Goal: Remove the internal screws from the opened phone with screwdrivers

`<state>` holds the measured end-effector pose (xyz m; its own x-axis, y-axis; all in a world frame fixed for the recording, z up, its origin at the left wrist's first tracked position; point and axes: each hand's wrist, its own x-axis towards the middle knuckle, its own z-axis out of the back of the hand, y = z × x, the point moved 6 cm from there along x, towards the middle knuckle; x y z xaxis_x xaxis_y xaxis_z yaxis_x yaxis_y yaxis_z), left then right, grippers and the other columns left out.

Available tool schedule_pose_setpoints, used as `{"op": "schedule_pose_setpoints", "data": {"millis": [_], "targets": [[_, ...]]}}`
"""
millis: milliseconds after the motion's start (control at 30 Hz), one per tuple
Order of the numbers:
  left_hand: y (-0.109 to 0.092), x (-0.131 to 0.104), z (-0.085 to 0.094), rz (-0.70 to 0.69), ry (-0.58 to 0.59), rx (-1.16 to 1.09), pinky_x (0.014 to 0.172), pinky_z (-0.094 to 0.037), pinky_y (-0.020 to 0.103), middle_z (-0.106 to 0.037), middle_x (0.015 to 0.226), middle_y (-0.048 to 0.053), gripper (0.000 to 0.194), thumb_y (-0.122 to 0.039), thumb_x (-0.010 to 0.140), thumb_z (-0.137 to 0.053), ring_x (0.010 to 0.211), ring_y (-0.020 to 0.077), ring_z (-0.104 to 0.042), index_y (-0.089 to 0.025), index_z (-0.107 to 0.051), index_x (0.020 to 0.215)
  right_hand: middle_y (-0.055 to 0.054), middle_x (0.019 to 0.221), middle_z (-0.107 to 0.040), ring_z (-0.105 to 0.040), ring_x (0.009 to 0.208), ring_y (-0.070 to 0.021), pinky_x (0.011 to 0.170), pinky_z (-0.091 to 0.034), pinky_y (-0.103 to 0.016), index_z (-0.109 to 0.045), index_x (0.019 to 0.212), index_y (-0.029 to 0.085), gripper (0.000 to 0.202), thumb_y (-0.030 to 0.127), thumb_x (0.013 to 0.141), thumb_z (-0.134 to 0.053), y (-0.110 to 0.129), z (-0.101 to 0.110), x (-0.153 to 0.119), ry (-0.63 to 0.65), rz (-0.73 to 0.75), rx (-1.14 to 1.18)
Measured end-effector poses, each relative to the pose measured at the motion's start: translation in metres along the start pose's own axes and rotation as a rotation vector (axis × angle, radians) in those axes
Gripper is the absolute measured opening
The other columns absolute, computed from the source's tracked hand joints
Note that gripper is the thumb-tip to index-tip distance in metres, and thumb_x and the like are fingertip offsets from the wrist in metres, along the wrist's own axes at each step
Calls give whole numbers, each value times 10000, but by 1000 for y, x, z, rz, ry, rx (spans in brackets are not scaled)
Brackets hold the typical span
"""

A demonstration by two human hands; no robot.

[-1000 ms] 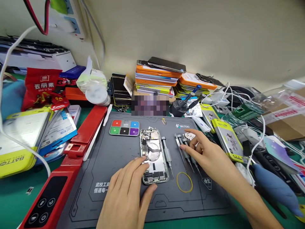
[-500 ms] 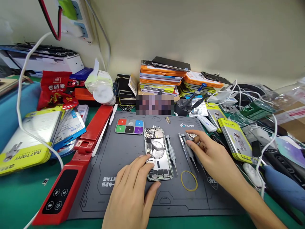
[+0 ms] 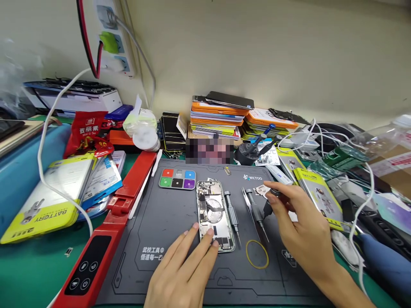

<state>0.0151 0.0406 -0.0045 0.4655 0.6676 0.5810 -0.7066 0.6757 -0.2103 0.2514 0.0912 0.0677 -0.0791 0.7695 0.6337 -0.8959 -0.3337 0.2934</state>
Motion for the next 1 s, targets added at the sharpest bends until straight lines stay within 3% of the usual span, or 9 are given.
{"op": "schedule_pose_setpoints", "data": {"millis": [267, 400, 600, 700, 867, 1000], "targets": [[1, 1, -1, -38, -71, 53, 1107, -606, 302, -513, 1565, -102, 414, -91, 975, -576, 1433, 178, -570, -254, -709, 1332, 31, 889, -633, -544, 550, -36, 519, -422, -149, -483, 1421, 209, 330, 333, 1119, -529, -8, -10, -4, 113, -62, -79], [1, 4, 1, 31, -93, 23, 1078, -624, 299, -533, 1556, -22, 373, -83, 969, -620, 1388, 179, -617, -263, -731, 1276, 32, 860, -622, -526, 504, -31, 484, -396, -136, -456, 1448, 202, 344, 316, 1125, -493, -7, -10, -4, 118, -63, -121], [1, 6, 3, 48, -106, -5, 1059, -632, 296, -587, 1501, -39, 364, -68, 975, -605, 1342, 172, -650, -270, -751, 1240, 22, 893, -643, -530, 540, -37, 508, -417, -141, -476, 1462, 201, 353, 348, 1141, -468, -7, -9, -7, 84, -46, -99], [2, 5, 2, 39, -122, 9, 1063, -627, 279, -575, 1511, -55, 347, -93, 987, -603, 1351, 159, -643, -279, -753, 1239, 11, 943, -662, -588, 619, -43, 594, -477, -142, -485, 1467, 204, 360, 346, 1137, -506, -9, -8, -10, 45, -54, -44], [4, 2, -2, 16, -121, 49, 1068, -619, 264, -550, 1533, -77, 332, -131, 995, -613, 1364, 136, -627, -284, -740, 1262, -39, 1092, -660, -685, 876, -78, 727, -577, -137, -440, 1521, 216, 460, 255, 1093, -605, -13, -6, -15, -53, -78, 192], [5, 1, -2, 22, -113, 43, 1094, -598, 255, -536, 1545, -92, 334, -139, 1000, -612, 1375, 126, -614, -277, -724, 1283, -52, 1114, -642, -678, 903, -75, 774, -615, -152, -399, 1537, 232, 504, 151, 1079, -593, -8, -10, -17, -61, -23, 317]]}}
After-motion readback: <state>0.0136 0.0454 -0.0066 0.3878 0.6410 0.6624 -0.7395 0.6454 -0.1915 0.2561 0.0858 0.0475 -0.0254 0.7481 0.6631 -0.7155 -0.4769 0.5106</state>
